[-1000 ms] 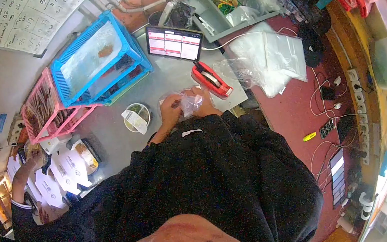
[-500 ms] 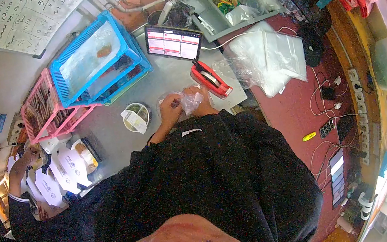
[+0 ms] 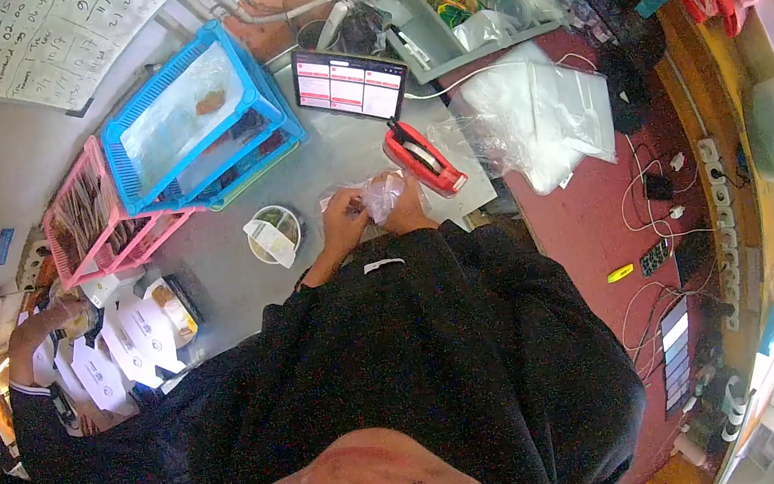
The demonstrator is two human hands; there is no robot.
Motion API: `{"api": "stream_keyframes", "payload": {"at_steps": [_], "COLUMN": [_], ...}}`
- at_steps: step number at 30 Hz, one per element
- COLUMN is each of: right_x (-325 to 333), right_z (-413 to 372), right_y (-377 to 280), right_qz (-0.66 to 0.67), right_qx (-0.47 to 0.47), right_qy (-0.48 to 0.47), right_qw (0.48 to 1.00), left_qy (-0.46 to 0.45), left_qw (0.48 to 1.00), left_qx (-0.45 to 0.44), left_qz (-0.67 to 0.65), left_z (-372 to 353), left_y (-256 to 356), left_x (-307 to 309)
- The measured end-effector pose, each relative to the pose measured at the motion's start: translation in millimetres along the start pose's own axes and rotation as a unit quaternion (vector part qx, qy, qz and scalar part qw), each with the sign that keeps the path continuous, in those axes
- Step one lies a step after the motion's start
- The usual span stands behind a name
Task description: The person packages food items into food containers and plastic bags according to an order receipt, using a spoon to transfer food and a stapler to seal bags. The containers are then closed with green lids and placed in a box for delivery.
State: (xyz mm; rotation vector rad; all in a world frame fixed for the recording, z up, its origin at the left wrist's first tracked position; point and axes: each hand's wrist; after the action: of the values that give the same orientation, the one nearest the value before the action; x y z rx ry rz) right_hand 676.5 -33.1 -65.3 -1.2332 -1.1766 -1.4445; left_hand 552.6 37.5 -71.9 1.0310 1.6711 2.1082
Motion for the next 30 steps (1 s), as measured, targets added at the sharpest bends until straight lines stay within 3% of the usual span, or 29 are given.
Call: {"api": "stream_keyframes", "payload": {"at_steps": [7, 9, 15, 17, 23, 30], "right_x": [-8.6, -9.1, -2.3, 17.9, -19.3, -18.0], "right_z": [-0.1, -0.2, -2.5, -3.6, 1.8, 4.0], "right_y": [4.0, 4.5, 4.2, 6.3, 0.1, 2.1], "right_qz": [0.132, 0.153, 0.172, 0.238, 0.242, 0.216], "right_qx": [0.011, 0.021, -0.014, -0.034, -0.092, -0.071], "right_qy": [0.101, 0.139, 0.137, 0.123, 0.169, 0.148], "right_qw": [0.986, 0.978, 0.975, 0.963, 0.951, 0.963], "left_qy": [-0.007, 0.0, 0.017, 0.024, 0.032, 0.024], "left_qw": [0.998, 0.993, 0.991, 0.992, 0.997, 0.997], "left_qx": [-0.03, -0.087, -0.12, -0.104, -0.056, -0.058], "left_qz": [0.046, 0.081, 0.063, 0.06, 0.034, 0.047], "left_z": [7.5, 10.0, 11.8, 10.1, 8.3, 12.1], "left_y": [0.0, 3.0, 6.1, 9.9, 6.0, -3.2], "left_x": [4.7, 7.3, 9.1, 9.5, 4.9, 2.2]}}
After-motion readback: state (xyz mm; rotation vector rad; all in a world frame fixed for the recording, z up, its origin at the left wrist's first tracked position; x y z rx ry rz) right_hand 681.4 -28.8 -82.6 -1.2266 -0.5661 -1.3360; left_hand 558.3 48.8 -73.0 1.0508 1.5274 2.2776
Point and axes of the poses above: each hand's wrist, its own z-axis towards the middle knuckle, its own x-axis out of the back of the hand, y = z × x, and after that the axes turned 2 degrees about x, right-handed
